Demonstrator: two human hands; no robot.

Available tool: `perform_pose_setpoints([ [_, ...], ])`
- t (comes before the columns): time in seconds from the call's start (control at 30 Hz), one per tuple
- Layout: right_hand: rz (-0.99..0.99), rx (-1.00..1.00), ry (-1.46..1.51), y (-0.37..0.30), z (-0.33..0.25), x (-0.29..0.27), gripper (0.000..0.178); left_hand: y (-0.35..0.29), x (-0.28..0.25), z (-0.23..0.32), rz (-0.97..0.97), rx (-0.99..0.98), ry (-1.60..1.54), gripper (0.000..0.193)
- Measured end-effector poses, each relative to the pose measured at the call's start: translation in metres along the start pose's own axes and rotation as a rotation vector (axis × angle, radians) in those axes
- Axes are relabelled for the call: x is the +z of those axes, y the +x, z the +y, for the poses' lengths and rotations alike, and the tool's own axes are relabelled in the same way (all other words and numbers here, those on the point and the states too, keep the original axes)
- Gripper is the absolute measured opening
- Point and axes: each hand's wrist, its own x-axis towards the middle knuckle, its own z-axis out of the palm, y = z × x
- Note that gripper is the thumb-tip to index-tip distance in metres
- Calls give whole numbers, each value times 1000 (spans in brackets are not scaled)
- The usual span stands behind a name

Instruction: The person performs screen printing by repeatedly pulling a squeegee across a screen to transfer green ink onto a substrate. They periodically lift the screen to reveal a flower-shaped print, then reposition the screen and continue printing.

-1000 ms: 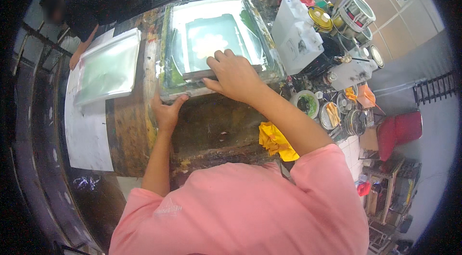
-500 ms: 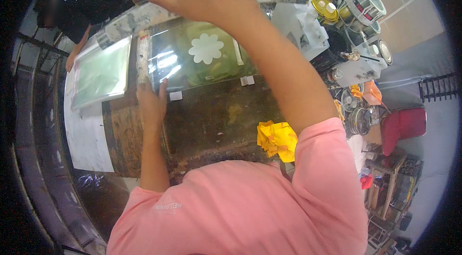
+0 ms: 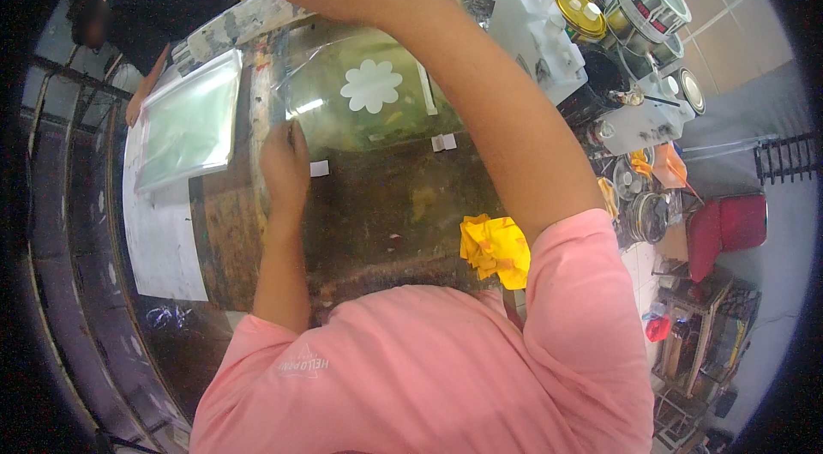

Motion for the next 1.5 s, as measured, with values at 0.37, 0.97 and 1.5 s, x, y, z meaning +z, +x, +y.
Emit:
perform_pose_setpoints([
  [0.37,0,-12,-90,7,7,0,51,102,-43,35,-19,216,-100,23],
  [0.97,-102,17,-90,34,13,-2,55,136,-64,9,-36,-13,-207,29],
  [1.5,-8,-11,-79,24,5,1,49,138,-221,-269,184,-278,143,32],
])
